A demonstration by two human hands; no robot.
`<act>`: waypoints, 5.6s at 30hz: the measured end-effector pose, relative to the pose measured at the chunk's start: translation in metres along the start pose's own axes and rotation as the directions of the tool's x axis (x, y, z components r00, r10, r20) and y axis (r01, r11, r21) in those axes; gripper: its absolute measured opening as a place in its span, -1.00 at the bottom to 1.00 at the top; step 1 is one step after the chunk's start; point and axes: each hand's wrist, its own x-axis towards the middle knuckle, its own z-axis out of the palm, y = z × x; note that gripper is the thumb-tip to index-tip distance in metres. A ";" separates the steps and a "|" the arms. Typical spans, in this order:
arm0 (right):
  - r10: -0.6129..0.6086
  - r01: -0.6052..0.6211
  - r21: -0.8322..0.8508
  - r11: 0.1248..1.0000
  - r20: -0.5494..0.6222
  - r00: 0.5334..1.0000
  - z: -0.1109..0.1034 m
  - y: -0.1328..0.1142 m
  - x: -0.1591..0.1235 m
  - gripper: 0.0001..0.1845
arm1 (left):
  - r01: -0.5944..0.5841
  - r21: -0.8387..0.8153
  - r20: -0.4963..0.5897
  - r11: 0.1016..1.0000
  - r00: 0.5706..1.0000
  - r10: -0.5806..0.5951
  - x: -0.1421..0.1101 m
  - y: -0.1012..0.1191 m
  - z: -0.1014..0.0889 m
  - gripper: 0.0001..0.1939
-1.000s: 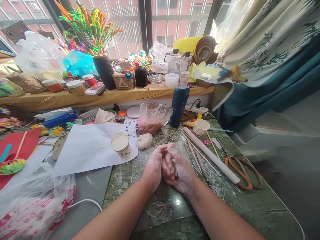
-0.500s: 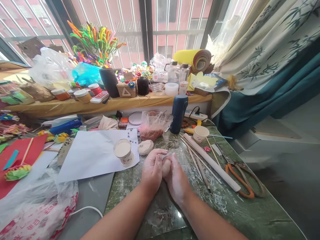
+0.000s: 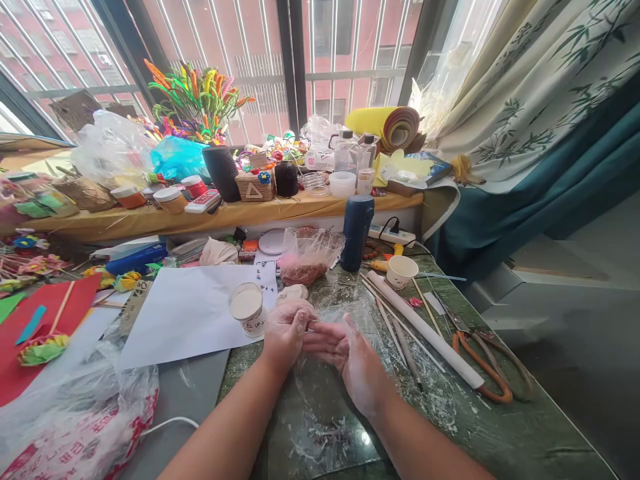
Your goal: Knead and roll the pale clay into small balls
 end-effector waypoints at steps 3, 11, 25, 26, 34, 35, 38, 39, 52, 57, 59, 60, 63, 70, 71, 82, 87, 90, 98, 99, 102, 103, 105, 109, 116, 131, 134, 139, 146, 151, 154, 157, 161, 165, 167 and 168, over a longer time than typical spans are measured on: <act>-0.041 0.048 0.031 0.998 -0.204 0.978 -0.005 -0.002 0.005 -0.37 | 0.131 -0.199 -0.148 0.971 0.976 -0.162 0.000 0.000 0.007 -0.36; 0.218 -0.180 0.367 0.912 -0.065 0.974 0.000 0.002 0.007 -0.59 | 0.256 -0.090 -0.169 0.963 0.949 -0.268 -0.001 -0.003 0.012 -0.34; 0.037 0.039 0.328 0.944 -0.222 0.974 -0.018 -0.022 0.015 -0.58 | -0.437 0.092 0.402 0.895 0.838 0.368 -0.021 0.012 0.015 -0.63; 0.027 0.034 0.314 0.949 -0.188 0.982 -0.017 -0.024 0.014 -0.54 | -0.421 0.079 0.310 0.904 0.872 0.379 -0.021 0.009 0.014 -0.66; 0.024 0.009 0.247 0.969 -0.128 0.991 -0.023 -0.022 0.018 -0.36 | -0.260 0.026 -0.072 0.965 0.963 0.261 -0.012 -0.005 0.009 -0.76; 0.008 0.030 0.235 0.972 -0.159 0.987 -0.021 -0.019 0.018 -0.38 | -0.269 0.057 -0.040 0.962 0.962 0.271 -0.012 -0.005 0.009 -0.77; -0.045 0.067 0.237 0.969 -0.097 0.994 -0.012 -0.015 0.016 -0.53 | -0.325 0.206 0.160 0.923 0.942 0.296 -0.012 -0.004 0.009 -0.78; -0.037 0.039 0.252 0.967 -0.011 0.999 -0.008 -0.016 0.013 -0.56 | -0.342 0.260 0.227 0.903 0.931 0.287 -0.012 -0.002 0.008 -0.77; 0.055 -0.053 0.019 0.998 -0.164 0.985 -0.009 -0.004 0.013 -0.55 | -0.088 0.315 0.077 0.945 0.995 0.067 -0.003 -0.013 -0.002 -0.37; 0.252 -0.245 0.349 0.904 0.027 0.967 0.001 -0.009 0.009 -0.58 | -0.118 0.454 0.103 0.883 0.991 0.079 -0.004 -0.006 0.003 -0.37; 0.233 -0.261 0.449 0.855 0.117 0.965 0.002 -0.012 0.007 -0.56 | -0.209 0.464 0.249 0.861 0.963 0.099 -0.007 0.004 0.010 -0.38; 0.205 -0.236 0.493 0.838 0.117 0.972 0.000 -0.014 0.008 -0.55 | -0.260 0.464 0.341 0.847 0.935 0.100 -0.008 0.009 0.014 -0.42; 0.144 -0.065 0.571 0.819 -0.096 0.985 -0.010 -0.018 0.015 -0.62 | -0.437 0.447 0.623 0.780 0.778 0.079 -0.010 0.020 0.023 -0.52; 0.068 0.069 0.496 0.865 -0.253 0.965 -0.023 -0.024 0.023 -0.45 | -0.566 0.249 0.597 0.786 0.729 0.336 -0.016 0.014 0.016 -0.58; 0.038 0.057 0.474 0.879 -0.190 0.981 -0.021 -0.025 0.021 -0.39 | -0.539 0.247 0.519 0.805 0.775 0.360 -0.017 0.010 0.013 -0.62; 0.147 -0.146 0.395 0.907 0.028 0.989 -0.008 -0.007 0.010 -0.41 | -0.564 0.237 0.486 0.791 0.774 0.406 -0.015 0.016 0.016 -0.76; 0.014 -0.080 0.328 0.941 0.198 0.980 0.004 -0.015 0.000 -0.51 | -0.492 0.344 0.473 0.800 0.827 0.305 -0.010 0.014 0.013 -0.82; 0.024 -0.114 0.271 0.956 0.316 0.949 0.009 -0.019 -0.004 -0.38 | -0.422 0.388 0.366 0.819 0.887 0.283 -0.006 0.006 0.004 -0.84; 0.145 -0.161 0.178 0.971 0.098 0.985 -0.004 -0.003 0.008 -0.35 | -0.232 0.303 0.227 0.924 0.959 0.167 -0.003 0.003 0.005 -0.42; 0.164 -0.173 0.178 0.969 0.063 0.984 -0.007 -0.001 0.010 -0.38 | -0.205 0.315 0.205 0.927 0.968 0.145 -0.002 0.003 0.006 -0.38; 0.206 -0.204 0.196 0.959 0.012 0.978 -0.010 0.002 0.012 -0.49 | -0.155 0.354 0.150 0.922 0.983 0.107 -0.001 0.004 0.007 -0.33; 0.205 -0.204 0.212 0.956 0.017 0.979 -0.009 0.002 0.012 -0.51 | -0.147 0.368 0.142 0.918 0.985 0.101 -0.001 0.004 0.008 -0.33; 0.203 -0.212 0.260 0.942 0.062 0.977 -0.006 -0.001 0.009 -0.55 | -0.158 0.389 0.149 0.908 0.983 0.107 -0.002 0.005 0.008 -0.34; 0.229 -0.271 0.356 0.894 0.157 0.961 0.003 -0.006 0.002 -0.64 | -0.280 0.382 0.223 0.881 0.953 0.207 -0.006 0.005 0.006 -0.37; 0.067 -0.066 0.396 0.916 0.011 0.998 -0.004 -0.004 0.006 -0.66 | -0.457 0.404 0.609 0.792 0.781 0.140 -0.006 0.011 0.014 -0.68; 0.153 -0.180 0.359 0.916 0.101 0.983 -0.025 -0.023 0.012 -0.46 | -0.429 0.251 0.397 0.868 0.863 0.313 -0.014 -0.003 0.010 -0.71; 0.176 -0.165 0.212 0.963 -0.034 0.984 -0.020 -0.016 0.013 -0.40 | -0.399 0.224 0.373 0.889 0.878 0.300 -0.013 -0.004 0.012 -0.70; 0.094 -0.088 0.145 0.985 -0.034 0.995 -0.011 -0.009 0.011 -0.48 | -0.350 0.292 0.388 0.890 0.894 0.224 -0.013 0.000 0.011 -0.69; 0.144 -0.190 0.176 0.966 0.244 0.959 -0.004 -0.015 0.002 -0.30 | -0.423 0.270 0.446 0.865 0.851 0.278 -0.005 0.006 0.003 -0.54; 0.082 -0.154 0.207 0.966 0.321 0.943 0.002 -0.013 -0.004 -0.35 | -0.533 0.224 0.531 0.816 0.769 0.356 -0.004 0.006 0.006 -0.53; 0.092 -0.163 0.255 0.953 0.270 0.959 0.003 -0.009 -0.007 -0.36 | -0.540 0.257 0.521 0.801 0.776 0.356 -0.004 0.006 0.009 -0.55; 0.126 -0.188 0.311 0.932 0.210 0.970 0.003 -0.008 -0.009 -0.35 | -0.515 0.304 0.463 0.802 0.815 0.348 -0.003 0.008 0.011 -0.60; 0.121 -0.202 0.329 0.923 0.251 0.960 0.005 -0.009 -0.009 -0.28 | -0.461 0.325 0.378 0.826 0.864 0.333 -0.001 0.010 0.013 -0.56; 0.113 -0.205 0.317 0.926 0.284 0.952 0.006 -0.009 -0.006 -0.29 | -0.427 0.347 0.346 0.835 0.886 0.309 -0.001 0.009 0.011 -0.53; 0.124 -0.220 0.340 0.914 0.282 0.951 0.004 -0.009 -0.002 -0.34 | -0.415 0.357 0.327 0.837 0.895 0.304 -0.004 0.008 0.010 -0.52; 0.129 -0.224 0.360 0.906 0.269 0.954 0.002 -0.009 0.001 -0.38 | -0.407 0.359 0.323 0.840 0.899 0.297 -0.005 0.007 0.010 -0.50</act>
